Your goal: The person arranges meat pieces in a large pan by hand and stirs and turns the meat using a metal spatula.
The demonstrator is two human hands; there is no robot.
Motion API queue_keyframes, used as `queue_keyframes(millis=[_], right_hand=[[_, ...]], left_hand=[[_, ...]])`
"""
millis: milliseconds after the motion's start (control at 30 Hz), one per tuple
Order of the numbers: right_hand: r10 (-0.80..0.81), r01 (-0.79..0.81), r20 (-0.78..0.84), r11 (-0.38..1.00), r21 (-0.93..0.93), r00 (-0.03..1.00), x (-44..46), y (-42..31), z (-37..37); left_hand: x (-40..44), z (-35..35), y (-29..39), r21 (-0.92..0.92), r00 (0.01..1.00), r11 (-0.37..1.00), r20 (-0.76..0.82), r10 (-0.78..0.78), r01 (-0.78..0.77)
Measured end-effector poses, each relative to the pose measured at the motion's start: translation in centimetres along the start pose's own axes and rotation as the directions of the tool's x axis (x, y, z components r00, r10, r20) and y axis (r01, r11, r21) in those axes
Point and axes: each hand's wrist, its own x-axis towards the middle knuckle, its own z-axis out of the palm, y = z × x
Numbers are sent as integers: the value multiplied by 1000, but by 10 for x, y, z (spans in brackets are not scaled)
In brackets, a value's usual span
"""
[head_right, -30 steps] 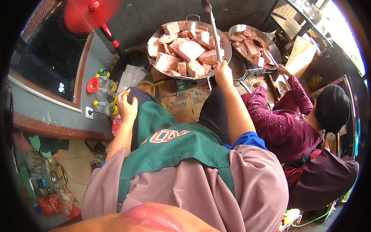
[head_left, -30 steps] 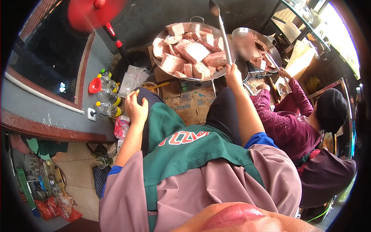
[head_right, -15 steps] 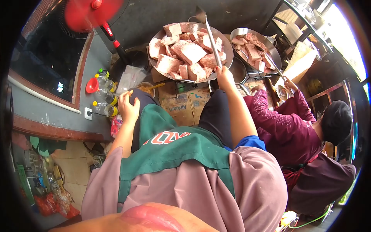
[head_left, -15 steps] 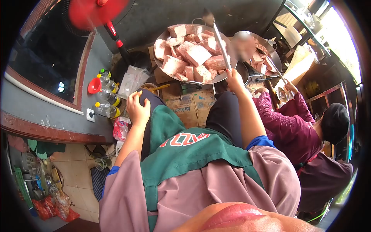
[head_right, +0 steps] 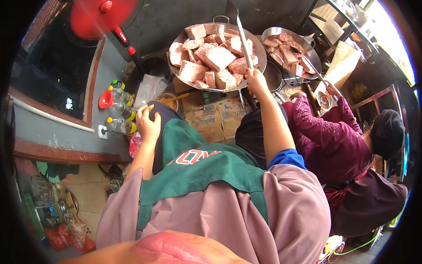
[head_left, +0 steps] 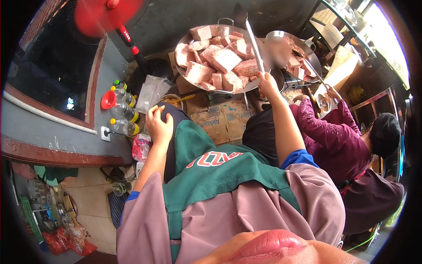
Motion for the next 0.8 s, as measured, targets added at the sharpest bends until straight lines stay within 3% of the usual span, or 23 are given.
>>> queue_keyframes(millis=[33,100,133,233,300,333,367,433,467,500,533,567,633,700,733,800], right_hand=[[-207,186,-145,972,-142,968,4,15,7],[-615,439,-323,763,-474,720,13,50,22],[-449,297,-310,852,-432,838,1,51,27],[-289,70,-287,805,-589,913,15,126,47],[-400,238,-216,815,-528,891,46,170,44],[246,-255,93,961,111,965,15,102,24],[305,-332,136,902,277,943,-4,71,14],[245,-279,144,905,321,959,-18,55,2],[195,-208,73,943,262,978,-25,50,0],[-25,33,-113,997,66,993,-20,63,2],[-276,239,-242,956,-171,930,-11,86,9],[-526,387,-297,822,-418,797,-6,100,12],[-297,142,-294,881,-452,908,-30,88,21],[-213,40,-228,807,-589,950,-14,128,32],[-216,95,-134,797,-597,967,9,166,36],[34,-51,-55,943,-330,998,2,137,29]], left_hand=[[1,0,2,6,1000,1000,2,-12,12],[-1,0,1,11,1000,1000,11,-18,18],[0,1,-1,11,1000,1000,14,-13,13],[3,3,2,23,999,999,27,-25,24],[6,4,7,33,999,999,27,-32,31],[6,4,10,39,999,999,26,-29,28],[3,3,11,49,999,998,38,-28,26],[4,4,8,49,999,999,45,-14,12],[5,5,8,46,999,999,50,-8,6],[5,7,7,50,998,999,54,-12,9],[6,7,7,54,998,998,57,-17,14],[6,8,8,58,998,998,58,-23,19],[7,8,10,66,997,997,65,-34,30],[8,8,12,76,997,996,69,-45,40],[8,9,14,72,997,997,70,-43,38],[8,8,14,69,996,997,75,-38,33]])
